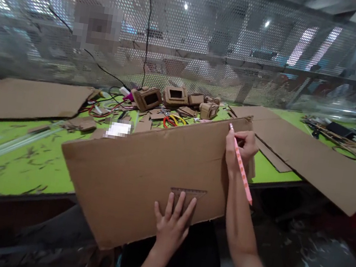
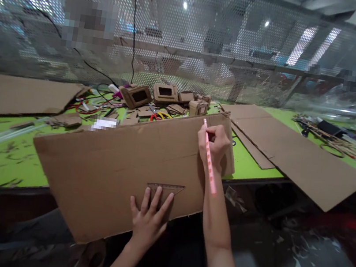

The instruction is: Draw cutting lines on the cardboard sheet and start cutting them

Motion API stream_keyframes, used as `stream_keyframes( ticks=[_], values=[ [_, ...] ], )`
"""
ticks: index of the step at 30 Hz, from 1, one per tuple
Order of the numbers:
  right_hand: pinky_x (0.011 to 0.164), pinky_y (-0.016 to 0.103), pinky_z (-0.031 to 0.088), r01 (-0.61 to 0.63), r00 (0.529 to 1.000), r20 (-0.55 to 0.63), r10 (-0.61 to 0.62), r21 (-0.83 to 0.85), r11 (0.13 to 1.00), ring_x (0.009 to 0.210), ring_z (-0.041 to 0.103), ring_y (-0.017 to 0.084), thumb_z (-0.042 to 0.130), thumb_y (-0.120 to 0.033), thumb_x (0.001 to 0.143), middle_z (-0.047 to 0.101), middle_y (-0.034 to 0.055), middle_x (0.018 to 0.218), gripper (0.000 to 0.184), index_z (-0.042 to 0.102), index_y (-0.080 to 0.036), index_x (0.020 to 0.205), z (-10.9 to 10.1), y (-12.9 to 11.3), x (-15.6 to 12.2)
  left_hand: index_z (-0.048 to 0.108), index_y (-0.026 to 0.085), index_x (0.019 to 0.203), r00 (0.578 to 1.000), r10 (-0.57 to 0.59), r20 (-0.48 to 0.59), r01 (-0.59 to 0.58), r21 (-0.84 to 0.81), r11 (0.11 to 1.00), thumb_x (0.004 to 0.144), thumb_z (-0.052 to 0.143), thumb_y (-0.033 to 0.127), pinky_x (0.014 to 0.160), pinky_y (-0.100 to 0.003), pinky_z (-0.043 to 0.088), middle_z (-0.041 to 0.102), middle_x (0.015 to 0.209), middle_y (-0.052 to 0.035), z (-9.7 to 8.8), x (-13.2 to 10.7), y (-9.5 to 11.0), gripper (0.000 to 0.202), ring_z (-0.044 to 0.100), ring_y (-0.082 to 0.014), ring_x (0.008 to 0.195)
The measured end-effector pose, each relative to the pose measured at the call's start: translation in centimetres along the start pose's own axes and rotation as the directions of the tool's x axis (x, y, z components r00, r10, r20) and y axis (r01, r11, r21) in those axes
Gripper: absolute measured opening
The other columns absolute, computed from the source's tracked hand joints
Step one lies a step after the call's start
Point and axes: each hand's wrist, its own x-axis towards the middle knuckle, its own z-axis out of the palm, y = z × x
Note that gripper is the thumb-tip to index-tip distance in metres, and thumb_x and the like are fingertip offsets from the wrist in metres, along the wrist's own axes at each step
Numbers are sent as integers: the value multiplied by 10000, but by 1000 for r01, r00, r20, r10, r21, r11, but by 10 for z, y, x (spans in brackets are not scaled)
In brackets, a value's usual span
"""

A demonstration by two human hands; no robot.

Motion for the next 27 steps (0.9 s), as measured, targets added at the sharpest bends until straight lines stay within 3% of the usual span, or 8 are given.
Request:
stream_keyframes(
  ticks=[5, 9, 11, 14, 16, 20, 22, 27],
  values=[
    [535, 231, 425, -143, 988, -14, 154, 293, 945, 553, 573, 95, 528, -478, 839, 619, -27, 677, 280, 560, -200, 825, -18, 7, 8, 152, 316, 1484, 1000, 9, 20, -9, 2, 1000, 654, 763, 241, 1135, -599, -87, 34, 1567, -27, -2, 2, -1, 1033, -43, -274, 1464],
    [571, 265, 456, -272, 937, -169, 307, 200, 941, 594, 618, 128, 353, -520, 911, 615, 5, 650, 444, 616, -164, 883, -51, 31, 30, 183, 308, 1482, 999, 20, 44, -20, -15, 1000, 676, 744, 232, 1133, -604, -83, 58, 1565, -39, -6, 3, -2, 985, -41, -282, 1460],
    [681, 298, 496, -249, 958, -116, 263, 119, 961, 748, 648, 155, 559, -475, 820, 651, 27, 762, 319, 628, -166, 866, -61, 40, 49, 247, 298, 1473, 998, 24, 56, -22, -25, 999, 682, 733, 221, 1131, -607, -83, 117, 1561, -58, -9, 4, -3, 932, -36, -286, 1458],
    [742, 312, 499, -84, 971, 223, 85, -14, 996, 873, 645, 175, 630, -387, 779, 678, 51, 946, 248, 629, -194, 934, -57, 31, 83, 364, 272, 1437, 996, 36, 81, -33, -42, 999, 696, 714, 203, 1126, -608, -88, 250, 1535, -97, -16, 5, -3, 823, -40, -287, 1455],
    [808, 332, 481, 61, 847, 531, -35, -31, 998, 888, 644, 183, 583, -383, 825, 691, 50, 934, 246, 640, -201, 981, -39, 10, 103, 420, 243, 1409, 995, 57, 82, -52, -58, 997, 720, 690, 201, 1120, -622, -79, 317, 1509, -130, -20, 5, -4, 741, -45, -295, 1451],
    [815, 331, 453, 284, 359, 909, -212, 110, 953, 904, 620, 205, 606, -438, 806, 691, 59, 1011, 330, 647, -193, 1022, 16, -40, 113, 476, 220, 1360, 990, 103, 94, -97, -67, 993, 773, 632, 207, 1115, -652, -15, 353, 1487, -168, -31, 8, -6, 608, -11, -303, 1449],
    [793, 330, 443, 319, 248, 959, -135, 50, 947, 878, 607, 213, 632, -449, 780, 691, 65, 979, 363, 641, -178, 1022, 45, -55, 104, 487, 212, 1343, 986, 119, 113, -113, -64, 992, 784, 615, 211, 1111, -667, 28, 341, 1489, -183, -36, 10, -8, 574, 6, -308, 1447],
    [748, 304, 422, 286, 93, 995, -46, 17, 958, 845, 574, 197, 612, -440, 798, 667, 83, 980, 380, 589, -153, 1045, 95, -64, 69, 500, 201, 1314, 977, 167, 134, -159, -65, 985, 781, 609, 219, 1091, -698, 134, 311, 1501, -195, -48, 10, -16, 544, 58, -339, 1440]
  ],
)
